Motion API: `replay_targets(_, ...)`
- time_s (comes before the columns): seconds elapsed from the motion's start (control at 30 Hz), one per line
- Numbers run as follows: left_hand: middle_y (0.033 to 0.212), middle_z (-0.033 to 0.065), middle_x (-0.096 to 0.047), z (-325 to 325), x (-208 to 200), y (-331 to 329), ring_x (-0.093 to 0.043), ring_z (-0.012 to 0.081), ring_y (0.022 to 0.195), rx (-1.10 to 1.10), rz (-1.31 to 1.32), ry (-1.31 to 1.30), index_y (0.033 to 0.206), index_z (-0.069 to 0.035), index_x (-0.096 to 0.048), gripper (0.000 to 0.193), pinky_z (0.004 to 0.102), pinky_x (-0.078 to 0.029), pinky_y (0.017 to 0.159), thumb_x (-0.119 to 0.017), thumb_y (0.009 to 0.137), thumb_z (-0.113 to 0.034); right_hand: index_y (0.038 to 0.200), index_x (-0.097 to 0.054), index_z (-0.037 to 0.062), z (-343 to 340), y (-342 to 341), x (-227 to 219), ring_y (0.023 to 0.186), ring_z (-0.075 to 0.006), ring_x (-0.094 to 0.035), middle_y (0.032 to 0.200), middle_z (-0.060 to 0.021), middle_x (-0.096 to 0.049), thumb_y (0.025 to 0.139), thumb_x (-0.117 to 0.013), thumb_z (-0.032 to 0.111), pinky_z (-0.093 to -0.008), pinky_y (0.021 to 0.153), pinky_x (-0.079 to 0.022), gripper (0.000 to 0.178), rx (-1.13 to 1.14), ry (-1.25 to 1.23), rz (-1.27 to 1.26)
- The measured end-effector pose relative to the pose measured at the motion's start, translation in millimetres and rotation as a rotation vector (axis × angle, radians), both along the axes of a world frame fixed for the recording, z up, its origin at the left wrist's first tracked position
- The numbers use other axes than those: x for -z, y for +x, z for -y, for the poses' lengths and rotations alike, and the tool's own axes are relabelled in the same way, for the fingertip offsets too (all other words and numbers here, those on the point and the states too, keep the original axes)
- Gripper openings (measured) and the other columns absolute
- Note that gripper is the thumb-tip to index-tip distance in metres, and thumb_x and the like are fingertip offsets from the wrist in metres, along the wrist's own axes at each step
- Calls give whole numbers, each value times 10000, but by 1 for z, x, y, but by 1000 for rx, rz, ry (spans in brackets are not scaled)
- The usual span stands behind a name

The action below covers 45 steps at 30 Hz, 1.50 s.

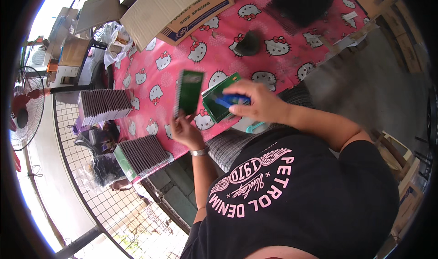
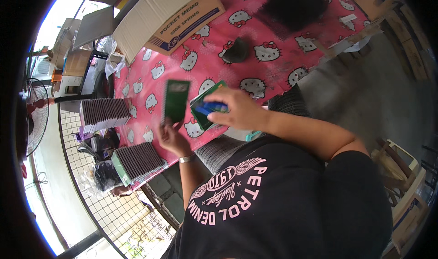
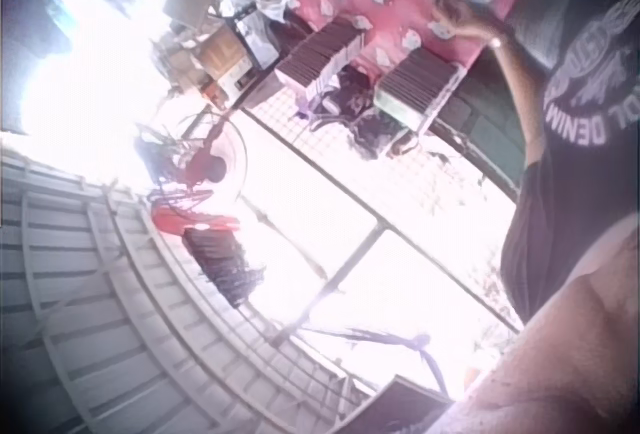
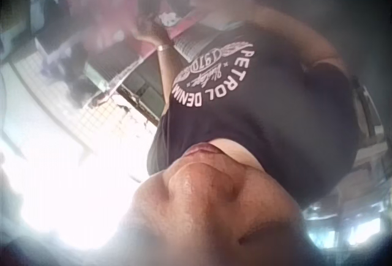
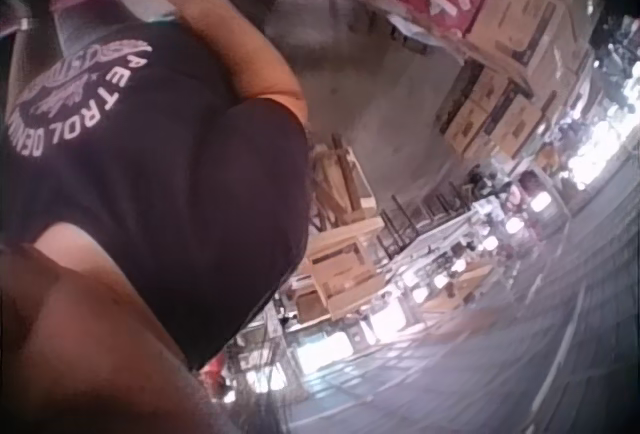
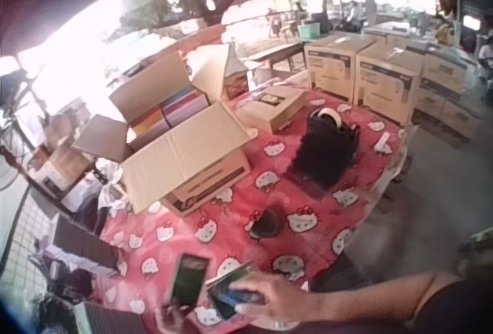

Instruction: The person picks up green notebooks, aligns their spiral bindings, and stacks them into small bundles by hand before placing the stacks on a table.

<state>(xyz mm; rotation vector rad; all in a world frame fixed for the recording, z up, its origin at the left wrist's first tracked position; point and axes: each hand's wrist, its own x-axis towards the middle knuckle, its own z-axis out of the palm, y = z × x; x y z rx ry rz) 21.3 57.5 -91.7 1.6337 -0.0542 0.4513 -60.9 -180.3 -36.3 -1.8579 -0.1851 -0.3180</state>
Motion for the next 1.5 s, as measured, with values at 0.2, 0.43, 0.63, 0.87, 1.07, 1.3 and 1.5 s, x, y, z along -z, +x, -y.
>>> replay_targets(0.2, 1060, 186, -602, -128, 65, 4, -628, 279, 923, -406, -294, 889, 1265, 2, -556, 430, 399, -564, 747, -706, 885, -133, 1190, -620, 42, 100, 0, 78, 1050, -341, -617, 1118, -156, -637, 762, -754, 201, -422, 957, -483, 476, 264, -560, 34)
replay_targets(0.43, 1179, 143, -600, 10, -26, -16, -566, 334, 1070, 110, 264, 952, 1133, -73, -667, 356, 439, -452, 949, -770, 797, -131, 1060, -648, 51, 202, 80, 103, 981, -351, -611, 1036, -129, -645, 837, -679, 207, -458, 856, -507, 274, 732, -651, 99)
replay_targets(0.63, 1164, 50, -627, 67, -31, -34, -585, 288, 1085, 583, 354, 1246, 1142, -119, -664, 382, 433, -467, 925, -747, 777, -196, 1050, -654, 62, 204, 126, 94, 951, -323, -629, 998, -123, -645, 843, -657, 170, -448, 816, -529, 234, 656, -1004, -236)
replay_targets(0.87, 1008, 84, -669, 59, -69, -19, -642, 279, 885, 780, 303, 1145, 1141, -108, -636, 340, 388, -507, 771, -679, 805, -94, 1135, -663, 110, 192, 98, 55, 987, -334, -626, 1060, -144, -605, 839, -620, 74, -446, 868, -522, 301, 667, -647, -103)
replay_targets(1.07, 959, 92, -647, 69, -76, -7, -607, 290, 913, 548, 346, 1237, 1065, -82, -608, 201, 431, -435, 843, -612, 864, -84, 1175, -709, 121, 91, 46, 16, 868, -250, -644, 1032, -114, -629, 869, -671, 100, -370, 779, -531, 309, -19, -250, 72)
replay_targets(1.3, 928, 85, -623, 78, -70, -3, -582, 285, 914, 477, 349, 1212, 1028, -79, -590, 138, 434, -398, 885, -609, 915, -157, 1081, -733, 86, 53, 30, 5, 802, -217, -642, 920, -77, -648, 869, -675, 32, -331, 710, -517, 226, -28, -76, 138)
replay_targets(1.5, 958, 99, -606, 79, -66, -4, -569, 302, 923, 456, 338, 1190, 1036, -79, -575, 172, 447, -395, 893, -634, 902, -169, 1092, -712, 66, 57, 32, 10, 848, -168, -623, 939, -69, -628, 891, -658, 7, -292, 717, -515, 216, -122, -111, 120)
